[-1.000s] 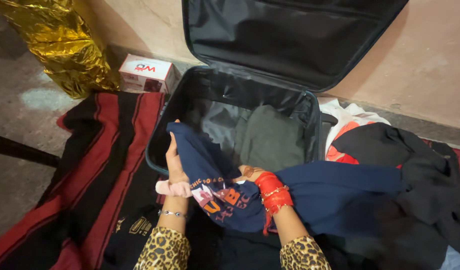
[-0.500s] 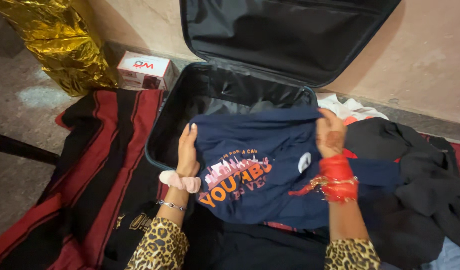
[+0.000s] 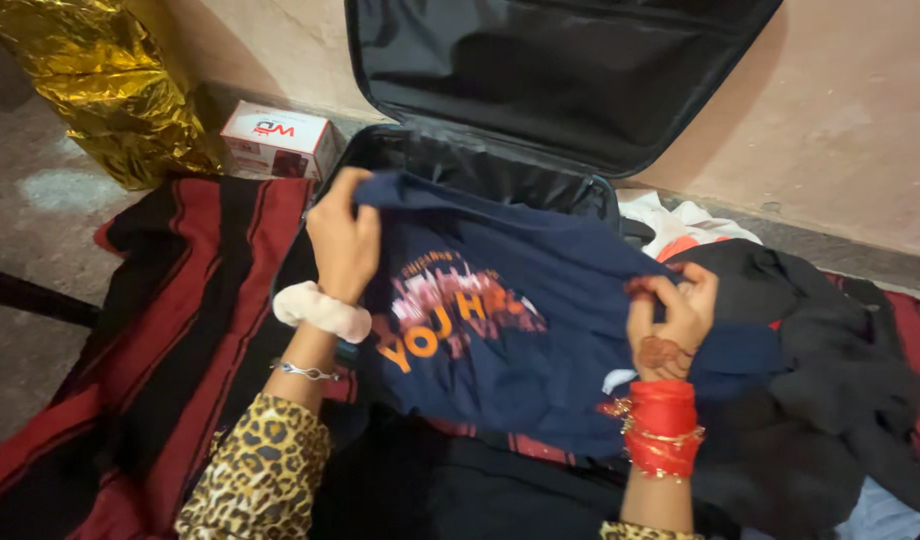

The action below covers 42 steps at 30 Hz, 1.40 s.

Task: The person folds a dark gray jacket and a navy blue sweatshirt by hand, smoothing and aligning each garment before placing them into an open suitcase. The person handles the items one at a time and arranges them neatly inside the luggage.

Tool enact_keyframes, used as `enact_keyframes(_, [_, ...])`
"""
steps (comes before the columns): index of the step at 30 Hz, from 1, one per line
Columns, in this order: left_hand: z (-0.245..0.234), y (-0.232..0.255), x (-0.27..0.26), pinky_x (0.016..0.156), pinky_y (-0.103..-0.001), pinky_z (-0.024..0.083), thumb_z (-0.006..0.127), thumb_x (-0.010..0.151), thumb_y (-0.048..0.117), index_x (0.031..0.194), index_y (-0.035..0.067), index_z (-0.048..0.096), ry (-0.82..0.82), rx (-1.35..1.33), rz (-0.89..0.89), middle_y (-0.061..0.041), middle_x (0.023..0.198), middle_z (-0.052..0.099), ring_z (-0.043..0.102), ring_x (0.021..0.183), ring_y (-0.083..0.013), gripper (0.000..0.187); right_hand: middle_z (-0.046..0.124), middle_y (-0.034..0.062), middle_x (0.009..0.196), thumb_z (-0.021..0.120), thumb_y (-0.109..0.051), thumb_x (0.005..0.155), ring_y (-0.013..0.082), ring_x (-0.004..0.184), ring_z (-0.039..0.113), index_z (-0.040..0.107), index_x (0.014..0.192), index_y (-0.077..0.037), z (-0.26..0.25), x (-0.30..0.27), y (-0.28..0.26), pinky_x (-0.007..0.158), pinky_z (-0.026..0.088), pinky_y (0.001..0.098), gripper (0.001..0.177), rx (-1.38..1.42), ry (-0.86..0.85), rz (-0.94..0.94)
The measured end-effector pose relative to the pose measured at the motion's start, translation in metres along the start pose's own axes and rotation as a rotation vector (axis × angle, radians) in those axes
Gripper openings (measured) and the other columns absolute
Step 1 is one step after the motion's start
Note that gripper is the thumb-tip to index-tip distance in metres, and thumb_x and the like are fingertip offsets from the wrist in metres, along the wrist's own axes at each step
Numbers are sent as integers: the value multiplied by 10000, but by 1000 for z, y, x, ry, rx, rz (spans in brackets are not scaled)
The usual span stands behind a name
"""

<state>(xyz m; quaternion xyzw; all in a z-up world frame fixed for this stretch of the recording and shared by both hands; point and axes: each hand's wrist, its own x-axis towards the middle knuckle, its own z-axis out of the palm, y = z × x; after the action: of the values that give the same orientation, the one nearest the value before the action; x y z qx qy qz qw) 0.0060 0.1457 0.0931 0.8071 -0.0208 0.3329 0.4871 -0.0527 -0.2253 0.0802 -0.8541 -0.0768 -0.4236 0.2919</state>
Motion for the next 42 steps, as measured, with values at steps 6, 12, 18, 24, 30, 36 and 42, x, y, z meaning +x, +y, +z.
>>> enact_keyframes(6, [-9, 9, -25, 597, -266, 378, 606, 1026, 136, 953, -3, 634, -111, -338, -213, 10, 734, 500, 438, 729, -32, 159, 507, 172, 1198, 953, -255, 732, 366, 1031, 623, 704, 1010, -56, 7, -4, -21, 890, 520, 445, 422, -136, -44, 148])
enact_keyframes(12, [-29, 6, -17, 608, -273, 419, 578, 984, 99, 1000, -12, 661, -56, -180, -78, -49, 732, 557, 498, 701, -46, 139, 587, 147, 1168, 902, -111, 700, 347, 991, 607, 731, 1047, -99, 4, -6, 2, 894, 514, 420, 387, -242, -11, 73])
enact_keyframes(18, [-36, -9, 13, 665, -339, 472, 603, 1020, 164, 1021, -24, 652, 110, -58, -35, -154, 788, 638, 590, 732, -146, 194, 642, 68, 1098, 628, 25, 798, 181, 1029, 612, 661, 1177, -92, 24, -13, 33, 972, 473, 285, 398, 507, -137, 338])
enact_keyframes(24, [-12, -68, -24, 669, -271, 470, 599, 1030, 279, 1030, 3, 718, -128, -154, -422, -46, 811, 680, 624, 738, -89, 300, 610, 9, 1136, 612, -12, 1008, 115, 1077, 530, 635, 1225, -69, 36, -26, 55, 999, 408, 262, 225, 783, -195, 625])
enact_keyframes(30, [-19, -103, -16, 626, -215, 423, 616, 1044, 302, 1064, 31, 712, -164, -646, -633, 65, 862, 673, 566, 713, -35, 288, 665, 57, 1151, 654, -16, 937, 196, 1189, 600, 731, 1098, -113, 35, -17, 43, 1066, 450, 324, 203, 387, -301, 200])
enact_keyframes(36, [-36, -86, 1, 674, -199, 443, 594, 1053, 239, 1086, 27, 722, -152, -668, -472, 74, 896, 689, 573, 759, -18, 249, 645, 91, 1121, 857, -220, 746, 281, 1115, 624, 777, 933, -96, 27, -7, -1, 963, 504, 393, 238, 85, -361, 130])
enact_keyframes(42, [-35, -73, -7, 727, -195, 456, 583, 1072, 225, 1107, 15, 727, -125, -555, -387, 55, 940, 687, 575, 820, -17, 256, 652, 45, 1153, 877, -261, 739, 302, 1079, 611, 800, 861, -179, 23, -4, -21, 895, 478, 456, 166, -221, -283, -18])
